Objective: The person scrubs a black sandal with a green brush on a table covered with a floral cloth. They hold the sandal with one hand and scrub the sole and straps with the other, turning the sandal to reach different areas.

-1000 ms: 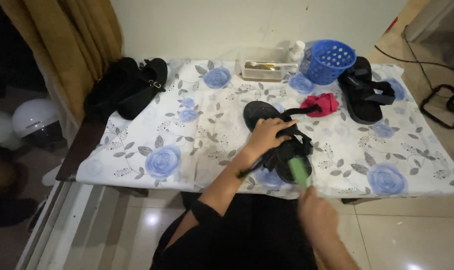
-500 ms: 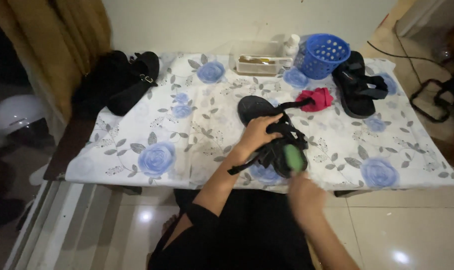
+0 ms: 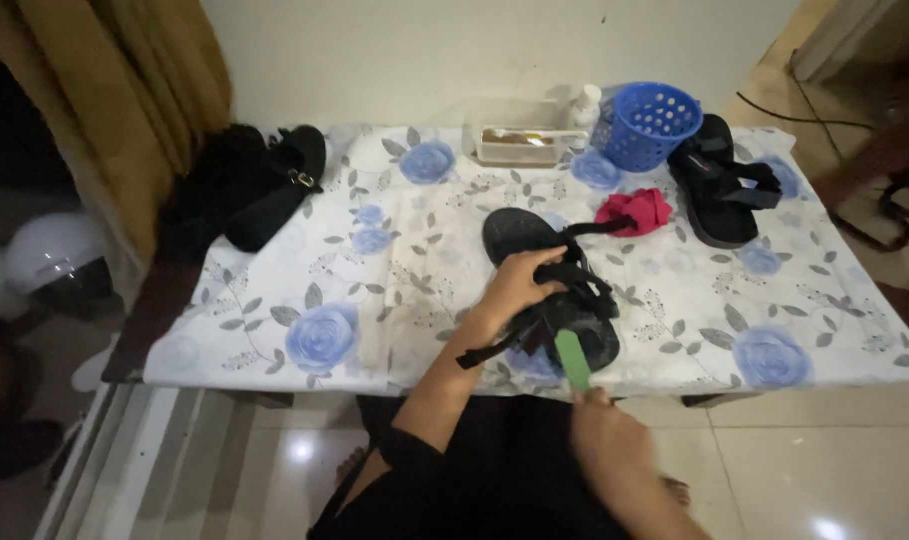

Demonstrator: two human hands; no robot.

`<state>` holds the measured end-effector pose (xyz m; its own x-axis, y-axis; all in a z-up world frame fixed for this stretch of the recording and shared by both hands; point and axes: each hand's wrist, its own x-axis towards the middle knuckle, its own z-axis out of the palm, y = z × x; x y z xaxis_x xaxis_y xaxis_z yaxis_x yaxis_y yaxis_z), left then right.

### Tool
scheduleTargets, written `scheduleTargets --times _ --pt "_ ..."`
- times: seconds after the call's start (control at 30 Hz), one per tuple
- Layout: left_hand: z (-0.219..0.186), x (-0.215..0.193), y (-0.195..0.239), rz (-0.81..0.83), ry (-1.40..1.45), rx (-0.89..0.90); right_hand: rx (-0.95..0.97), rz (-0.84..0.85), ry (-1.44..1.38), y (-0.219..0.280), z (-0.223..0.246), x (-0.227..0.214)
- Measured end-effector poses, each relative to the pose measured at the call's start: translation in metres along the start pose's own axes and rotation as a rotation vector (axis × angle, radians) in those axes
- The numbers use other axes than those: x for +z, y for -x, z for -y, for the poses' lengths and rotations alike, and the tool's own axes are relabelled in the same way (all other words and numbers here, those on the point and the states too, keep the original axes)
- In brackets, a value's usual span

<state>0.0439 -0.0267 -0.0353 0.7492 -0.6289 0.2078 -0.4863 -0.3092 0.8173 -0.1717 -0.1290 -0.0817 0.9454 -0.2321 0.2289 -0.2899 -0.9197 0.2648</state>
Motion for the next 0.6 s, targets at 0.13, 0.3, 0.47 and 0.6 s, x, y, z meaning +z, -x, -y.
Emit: scheduleTargets --times 0.13,0.3,0.47,0.6 --pt "-0.002 -0.003 -0.001 0.014 0.019 0.035 0.208 0.628 -0.004 -0.037 -0.031 -0.035" --pt "0.007 0.006 -0.003 -0.041 0.024 0.068 -0.123 -0.127 0.061 -0.009 -0.001 0.005" --pt "0.021 0.009 -0.01 -0.044 -0.035 0.091 -0.006 0.108 0.058 -0.038 -0.025 0.018" --pt "0.016 0.007 -0.007 -0.025 -0.01 0.04 -0.03 -0.147 0.063 -0.011 0.001 0.004"
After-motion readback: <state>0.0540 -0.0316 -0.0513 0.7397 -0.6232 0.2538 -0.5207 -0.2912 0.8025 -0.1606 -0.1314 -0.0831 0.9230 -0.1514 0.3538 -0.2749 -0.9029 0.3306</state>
